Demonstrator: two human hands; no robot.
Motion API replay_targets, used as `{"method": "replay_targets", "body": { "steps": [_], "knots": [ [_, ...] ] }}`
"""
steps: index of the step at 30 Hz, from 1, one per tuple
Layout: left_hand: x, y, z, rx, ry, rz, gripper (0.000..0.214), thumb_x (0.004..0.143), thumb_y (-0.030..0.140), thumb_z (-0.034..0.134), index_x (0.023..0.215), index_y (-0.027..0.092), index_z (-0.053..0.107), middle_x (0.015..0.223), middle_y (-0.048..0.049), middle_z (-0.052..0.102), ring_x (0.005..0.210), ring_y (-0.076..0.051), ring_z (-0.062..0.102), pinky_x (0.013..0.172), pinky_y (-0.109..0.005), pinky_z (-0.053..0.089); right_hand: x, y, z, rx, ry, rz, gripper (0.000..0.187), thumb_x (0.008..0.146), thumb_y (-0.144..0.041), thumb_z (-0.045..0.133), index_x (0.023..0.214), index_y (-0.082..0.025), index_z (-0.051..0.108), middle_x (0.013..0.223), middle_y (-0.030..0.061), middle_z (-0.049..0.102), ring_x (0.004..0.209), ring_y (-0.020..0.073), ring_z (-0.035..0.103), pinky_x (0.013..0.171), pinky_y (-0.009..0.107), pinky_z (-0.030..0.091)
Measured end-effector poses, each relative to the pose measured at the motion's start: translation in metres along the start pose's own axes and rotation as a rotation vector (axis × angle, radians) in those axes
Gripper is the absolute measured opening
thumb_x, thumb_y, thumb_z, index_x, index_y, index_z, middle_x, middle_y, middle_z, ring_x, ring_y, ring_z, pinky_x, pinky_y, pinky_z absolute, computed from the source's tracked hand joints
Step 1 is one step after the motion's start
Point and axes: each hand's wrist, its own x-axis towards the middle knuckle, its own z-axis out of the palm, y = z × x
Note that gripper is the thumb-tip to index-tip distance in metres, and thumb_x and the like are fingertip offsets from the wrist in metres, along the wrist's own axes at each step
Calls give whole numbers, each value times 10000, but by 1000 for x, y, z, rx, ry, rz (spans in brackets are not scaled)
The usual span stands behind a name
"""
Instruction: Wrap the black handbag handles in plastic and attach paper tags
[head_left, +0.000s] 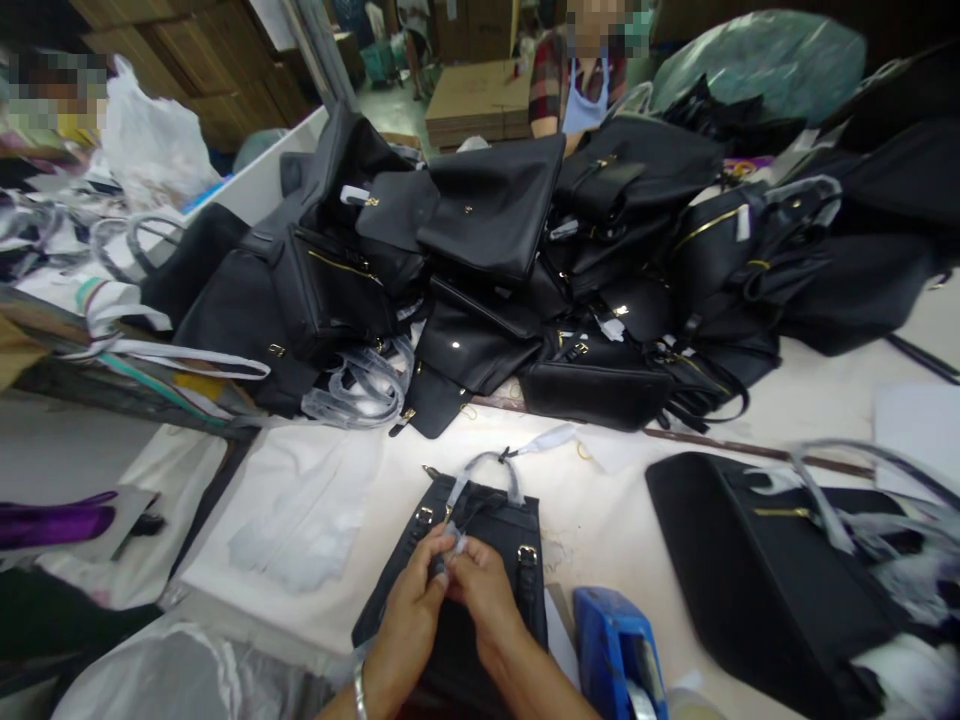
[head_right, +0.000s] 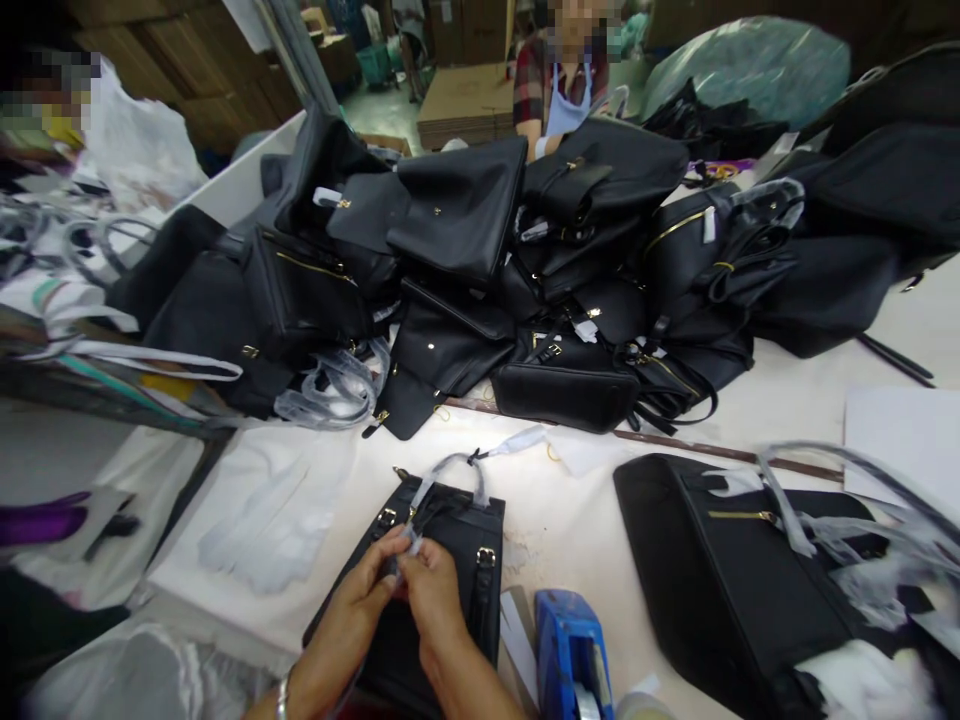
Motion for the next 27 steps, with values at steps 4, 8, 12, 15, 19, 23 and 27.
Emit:
{"method": "replay_targets", "body": {
  "steps": [4,8,12,15,19,23,27],
  "knots": [
    [-11,6,-15,-25,7,25,511,865,287,501,1355,191,389,1424,-118,457,1296,-229,436,1097,-410,317,-7,-1,-1,67,-59,-71,257,695,-303,662,891,-138,650,746,23,676,640,140,609,631,260,491],
    [-31,17,-47,63,-316,-28,375,818,344,578,1145,160,571,1092,-73,675,992,-225,613,895,-347,466,-14,-8,-8,198,-145,-117,267,761,-320,662,972,-157,645,863,50,705,725,153,646,691,274,503],
    [-60,7,-66,187,-433,-71,246,759,332,628,931,157,640,888,-5,699,870,-215,618,778,-294,490,-15,-13,-10,234,-173,-99,291,763,-309,685,1005,-153,649,886,62,714,735,156,659,707,283,510],
    [-82,-10,-77,512,-279,-60,177,789,233,562,938,189,647,899,-4,709,878,-222,629,809,-314,490,-17,-11,-8,242,-177,-102,287,746,-307,708,981,-151,654,882,61,716,746,161,663,726,294,513],
    [-108,-25,-96,1068,63,37,431,803,13,361,1112,172,616,1114,-108,680,1033,-264,611,893,-397,477,-22,0,-5,279,-211,-71,271,724,-315,737,940,-174,653,891,40,716,794,164,663,769,302,510],
    [-127,-46,-92,1282,316,212,540,802,-14,348,1252,207,548,1393,-105,510,1186,-281,529,986,-438,443,-20,8,-5,342,-216,-58,275,706,-298,761,938,-206,644,942,18,712,831,157,657,792,304,508],
    [-140,-101,-67,1180,303,230,631,794,-22,369,1322,297,499,1370,-52,548,1202,-234,552,969,-368,499,-16,6,-8,311,-241,-67,343,704,-302,761,1007,-201,637,973,44,708,847,175,655,762,305,512]
  ]
}}
